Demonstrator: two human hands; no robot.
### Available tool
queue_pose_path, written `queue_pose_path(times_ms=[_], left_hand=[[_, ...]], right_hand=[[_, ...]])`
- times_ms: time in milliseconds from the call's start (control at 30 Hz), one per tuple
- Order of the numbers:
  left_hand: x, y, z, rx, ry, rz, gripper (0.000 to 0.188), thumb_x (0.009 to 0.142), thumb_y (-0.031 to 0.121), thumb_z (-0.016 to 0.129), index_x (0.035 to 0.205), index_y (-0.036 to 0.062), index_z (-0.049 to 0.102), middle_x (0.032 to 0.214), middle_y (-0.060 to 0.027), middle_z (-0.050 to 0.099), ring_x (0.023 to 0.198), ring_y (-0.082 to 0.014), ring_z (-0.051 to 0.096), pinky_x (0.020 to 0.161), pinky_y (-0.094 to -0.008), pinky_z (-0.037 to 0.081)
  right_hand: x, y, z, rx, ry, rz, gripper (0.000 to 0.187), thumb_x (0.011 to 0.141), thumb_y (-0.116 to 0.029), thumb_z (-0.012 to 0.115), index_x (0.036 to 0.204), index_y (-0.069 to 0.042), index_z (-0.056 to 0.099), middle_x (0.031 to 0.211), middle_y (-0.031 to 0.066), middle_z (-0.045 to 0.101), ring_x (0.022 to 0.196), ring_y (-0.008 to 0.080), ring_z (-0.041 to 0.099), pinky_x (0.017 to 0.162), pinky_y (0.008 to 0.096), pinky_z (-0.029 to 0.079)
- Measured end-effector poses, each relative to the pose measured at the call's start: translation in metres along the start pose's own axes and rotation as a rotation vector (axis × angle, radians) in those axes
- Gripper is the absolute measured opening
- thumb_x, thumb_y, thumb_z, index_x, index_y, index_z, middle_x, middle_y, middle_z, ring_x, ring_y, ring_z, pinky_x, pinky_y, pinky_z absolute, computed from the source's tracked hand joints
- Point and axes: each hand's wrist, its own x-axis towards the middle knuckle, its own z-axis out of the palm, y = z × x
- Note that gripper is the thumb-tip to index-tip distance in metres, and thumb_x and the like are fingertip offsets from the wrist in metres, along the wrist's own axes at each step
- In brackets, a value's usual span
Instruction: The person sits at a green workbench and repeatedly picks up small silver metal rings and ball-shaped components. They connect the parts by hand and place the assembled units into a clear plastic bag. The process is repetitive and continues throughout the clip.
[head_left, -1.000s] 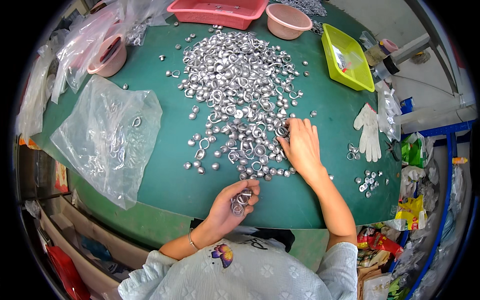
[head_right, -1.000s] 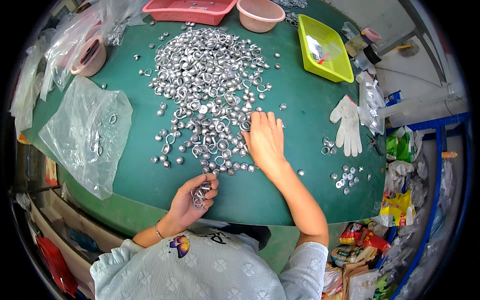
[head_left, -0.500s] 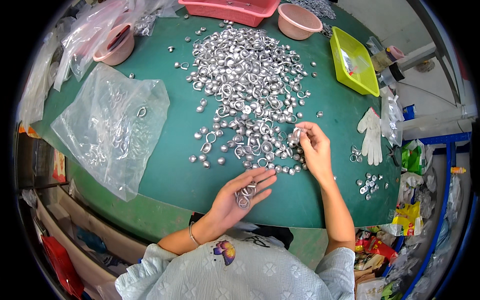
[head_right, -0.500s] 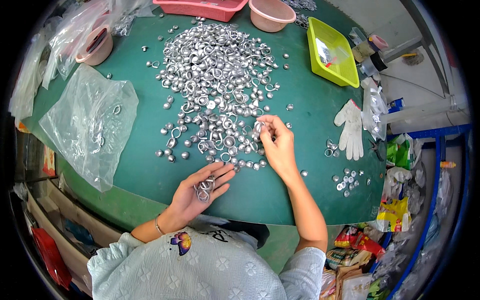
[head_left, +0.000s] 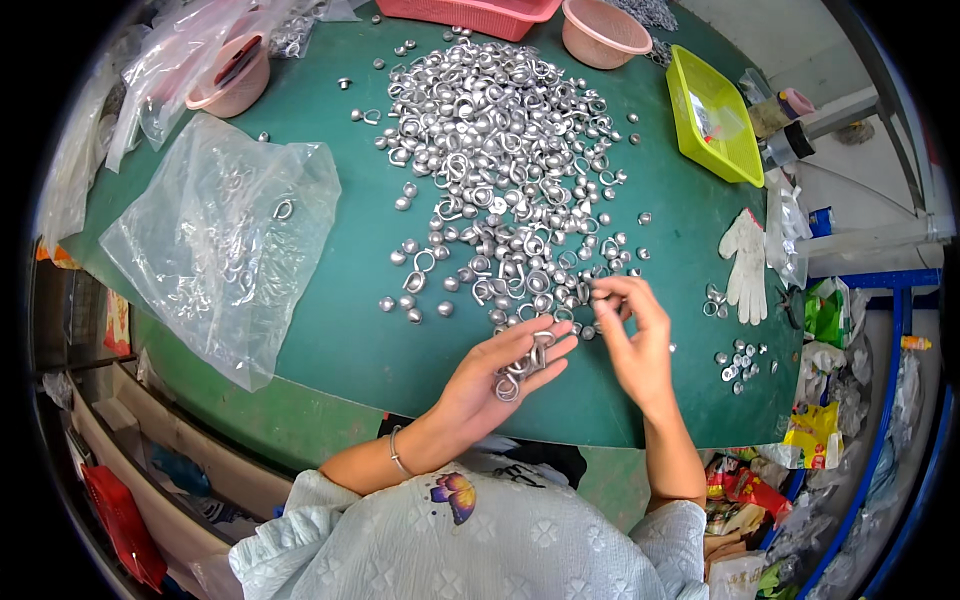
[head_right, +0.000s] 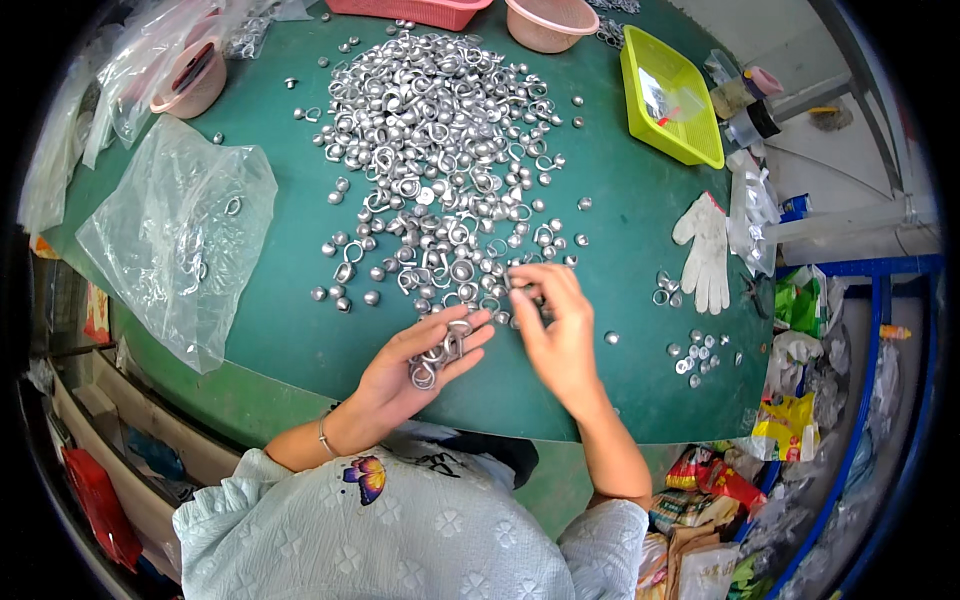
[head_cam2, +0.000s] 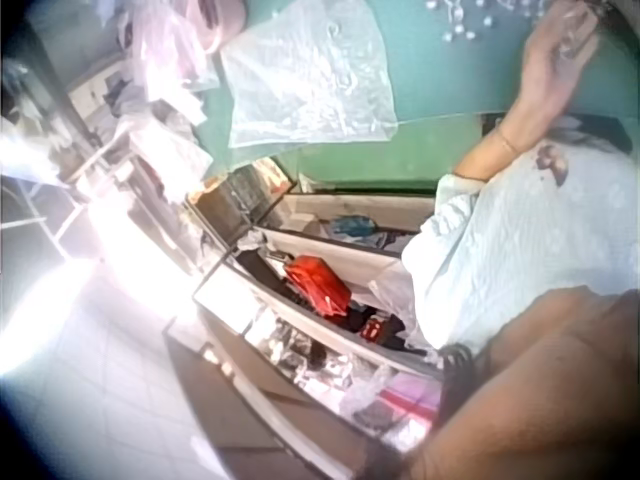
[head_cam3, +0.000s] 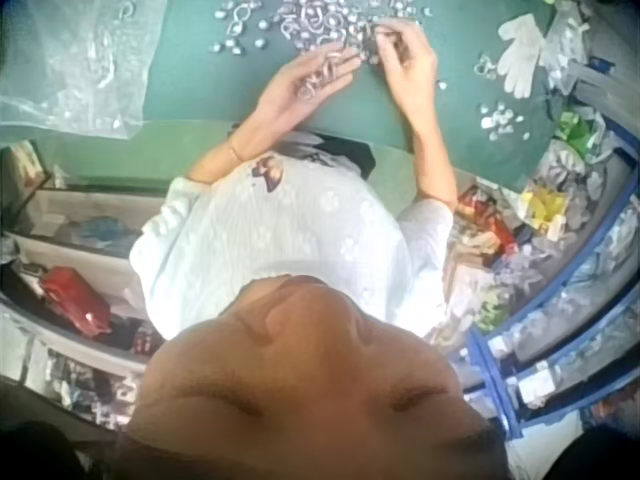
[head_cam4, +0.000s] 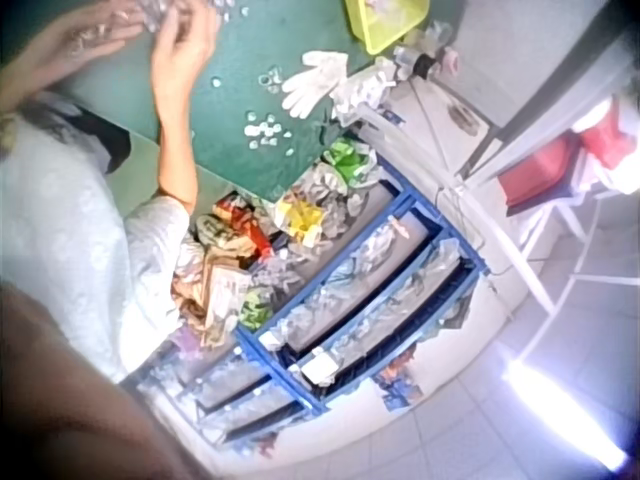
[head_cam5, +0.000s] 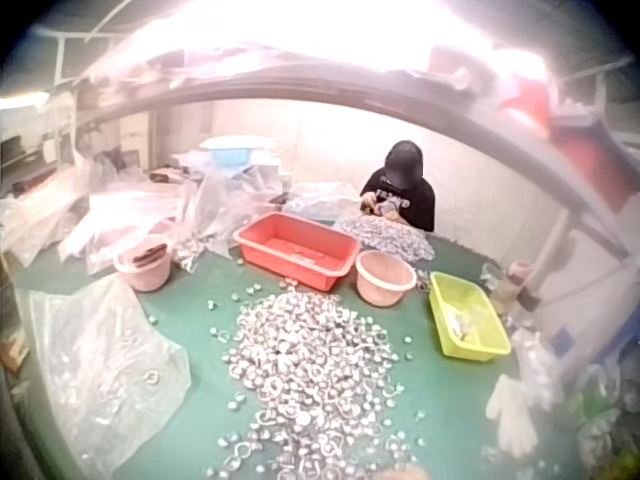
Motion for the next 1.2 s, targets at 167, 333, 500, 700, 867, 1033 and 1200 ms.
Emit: queue_pose_path(times_ms=[167,333,500,700,867,1033,1200], left_hand=[[-0.011,0.006,-0.011,-0.103,-0.021,-0.004,0.041,0.085,0.008,0.043,0.124,-0.0061,0.043,0.135,-0.0242,0.037,0.128,-0.0356,0.034,0.107,-0.0437,0.029],[-0.02,0.011,-0.014,-0.173,0.021,-0.05,0.047,0.079,0.003,0.041,0.124,-0.007,0.042,0.135,-0.0261,0.036,0.128,-0.0378,0.032,0.107,-0.0445,0.027],[-0.022,0.011,-0.014,-0.249,-0.021,-0.035,0.05,0.081,0.007,0.039,0.129,-0.0062,0.037,0.137,-0.0272,0.031,0.13,-0.0381,0.03,0.108,-0.0449,0.026],[-0.019,0.012,-0.01,-0.326,-0.051,-0.098,0.05,0.088,0.017,0.039,0.133,-0.0052,0.032,0.14,-0.0266,0.027,0.132,-0.0365,0.025,0.108,-0.0437,0.024],[-0.02,0.011,-0.009,-0.185,-0.092,-0.057,0.052,0.088,0.016,0.04,0.134,-0.0051,0.03,0.142,-0.0226,0.026,0.133,-0.0337,0.025,0.109,-0.0429,0.022],[-0.02,0.01,-0.01,-0.178,-0.143,-0.038,0.049,0.087,0.011,0.038,0.133,-0.0065,0.033,0.142,-0.0195,0.029,0.133,-0.0286,0.027,0.11,-0.0401,0.021],[-0.021,0.011,-0.003,-0.043,-0.159,0.003,0.051,0.083,0.006,0.041,0.132,-0.0073,0.034,0.141,-0.0164,0.031,0.132,-0.026,0.03,0.111,-0.038,0.021]], right_hand=[[-0.004,0.016,-0.001,-0.143,-0.082,-0.041,0.016,0.075,0.0,0.062,0.091,-0.002,0.061,0.087,0.0078,0.057,0.076,0.0216,0.052,0.063,0.029,0.041],[-0.006,0.008,0.006,-0.392,-0.271,-0.153,0.018,0.072,-0.006,0.067,0.089,-0.005,0.062,0.093,0.0076,0.053,0.09,0.0259,0.048,0.074,0.0347,0.037],[-0.011,0.006,0.008,-0.461,-0.296,-0.192,0.015,0.072,-0.006,0.067,0.087,-0.003,0.061,0.094,0.0068,0.052,0.09,0.0246,0.048,0.074,0.0349,0.035],[-0.012,0.016,0.007,-0.406,-0.136,-0.23,0.012,0.075,-0.002,0.063,0.087,-0.002,0.06,0.081,0.0059,0.057,0.076,0.0219,0.053,0.07,0.0313,0.039],[-0.028,0.015,0.006,0.5,-0.136,0.377,0.013,0.088,-0.007,0.056,0.097,0.001,0.059,0.088,0.0025,0.063,0.076,0.0077,0.055,0.068,0.0222,0.042],[-0.034,-0.003,0.006,0.772,-0.282,0.43,0.017,0.09,-0.007,0.053,0.104,0.002,0.057,0.092,0.0055,0.063,0.085,0.0106,0.057,0.075,0.0235,0.044],[-0.035,-0.012,0.01,0.772,-0.29,0.425,0.017,0.089,-0.002,0.052,0.105,0.003,0.057,0.095,0.0073,0.062,0.088,0.0116,0.057,0.077,0.0248,0.045]])
